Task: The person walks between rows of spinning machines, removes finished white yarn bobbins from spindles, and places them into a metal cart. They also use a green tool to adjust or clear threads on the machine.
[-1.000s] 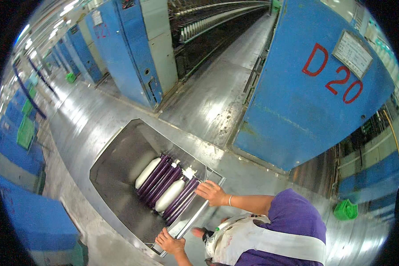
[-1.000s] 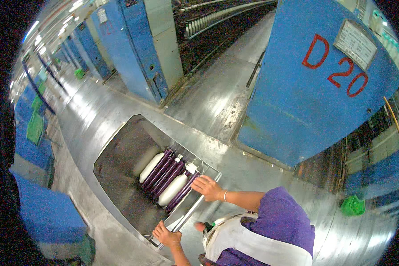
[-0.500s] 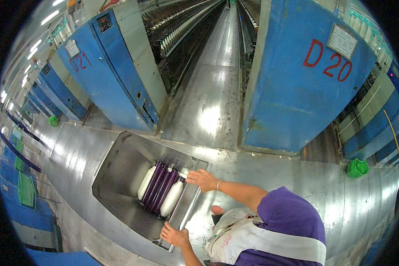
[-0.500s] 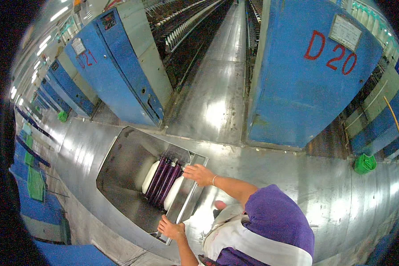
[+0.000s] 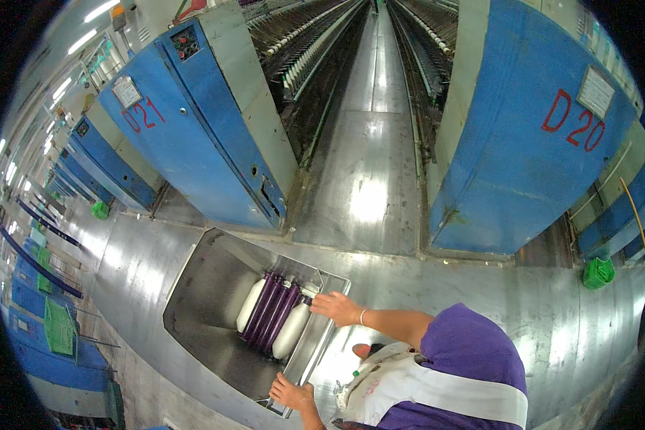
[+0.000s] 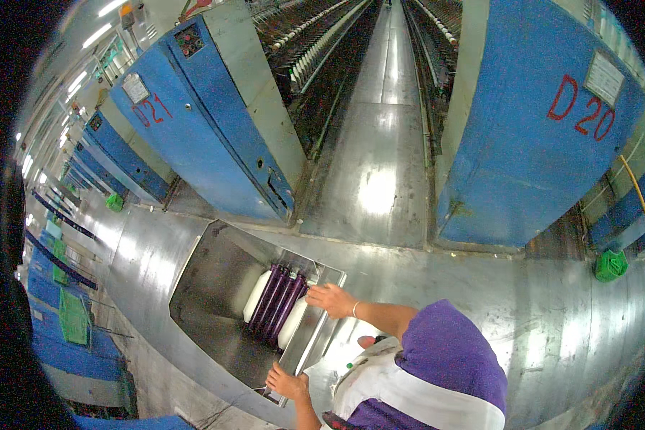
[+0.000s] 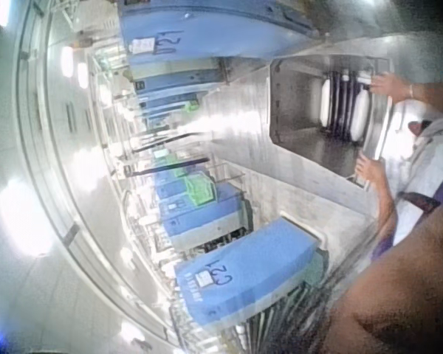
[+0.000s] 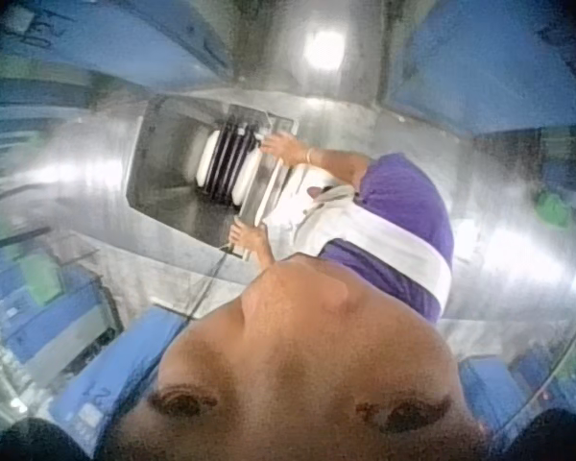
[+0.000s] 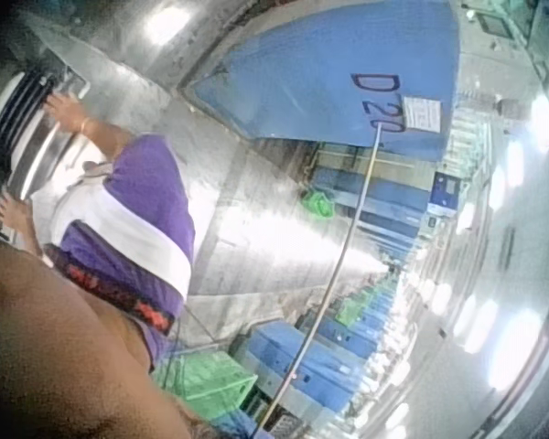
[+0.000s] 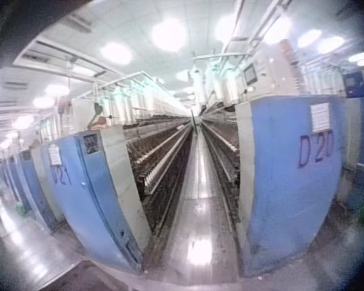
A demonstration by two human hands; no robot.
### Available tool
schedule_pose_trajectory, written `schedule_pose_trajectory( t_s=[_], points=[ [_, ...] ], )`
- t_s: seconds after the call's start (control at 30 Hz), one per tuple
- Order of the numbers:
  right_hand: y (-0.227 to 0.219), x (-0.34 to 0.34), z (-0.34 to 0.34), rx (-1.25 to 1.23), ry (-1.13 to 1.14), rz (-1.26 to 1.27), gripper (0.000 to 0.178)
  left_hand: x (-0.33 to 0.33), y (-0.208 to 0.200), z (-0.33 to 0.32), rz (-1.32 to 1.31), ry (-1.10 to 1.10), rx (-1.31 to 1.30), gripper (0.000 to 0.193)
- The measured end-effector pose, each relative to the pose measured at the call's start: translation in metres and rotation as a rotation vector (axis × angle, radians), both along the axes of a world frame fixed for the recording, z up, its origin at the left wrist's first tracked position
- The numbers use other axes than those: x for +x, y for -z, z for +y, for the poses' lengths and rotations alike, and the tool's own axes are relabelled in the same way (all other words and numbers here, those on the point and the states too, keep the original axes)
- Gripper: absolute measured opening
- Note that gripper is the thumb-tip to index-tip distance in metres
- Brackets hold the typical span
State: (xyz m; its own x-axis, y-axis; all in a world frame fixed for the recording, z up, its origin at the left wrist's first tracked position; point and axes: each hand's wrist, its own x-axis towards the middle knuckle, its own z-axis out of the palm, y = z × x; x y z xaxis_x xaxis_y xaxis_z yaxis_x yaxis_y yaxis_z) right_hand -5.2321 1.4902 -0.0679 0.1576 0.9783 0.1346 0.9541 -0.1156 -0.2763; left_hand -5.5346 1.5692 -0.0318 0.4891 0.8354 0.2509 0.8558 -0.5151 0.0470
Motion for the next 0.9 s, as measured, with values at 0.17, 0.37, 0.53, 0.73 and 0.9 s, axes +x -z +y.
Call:
schedule_pose_trajectory(
  t_s=[0.17, 0.37, 0.53, 0.73, 0.9],
  points=[
    [0.011, -0.008, 0.029, 0.045, 0.027, 0.031, 0.070, -0.005, 0.004, 0.042, 0.001, 0.014, -0.048, 0.074],
    [0.007, -0.006, 0.067, 0.144, -0.001, -0.021, 0.071, -0.004, 0.002, 0.093, 0.100, 0.069, 0.000, 0.072],
    [-0.017, 0.015, 0.114, -0.016, -0.076, 0.022, 0.074, 0.010, 0.001, 0.139, 0.085, 0.068, -0.024, 0.081],
    [-0.028, 0.046, 0.116, 0.170, -0.073, 0.357, 0.094, 0.132, 0.014, 0.167, 0.170, 0.249, -0.365, 0.119],
    [0.043, 0.160, 0.012, -0.142, 0.251, 0.689, 0.076, 0.259, 0.033, 0.157, 0.130, 0.063, -0.208, 0.106]
  ],
)
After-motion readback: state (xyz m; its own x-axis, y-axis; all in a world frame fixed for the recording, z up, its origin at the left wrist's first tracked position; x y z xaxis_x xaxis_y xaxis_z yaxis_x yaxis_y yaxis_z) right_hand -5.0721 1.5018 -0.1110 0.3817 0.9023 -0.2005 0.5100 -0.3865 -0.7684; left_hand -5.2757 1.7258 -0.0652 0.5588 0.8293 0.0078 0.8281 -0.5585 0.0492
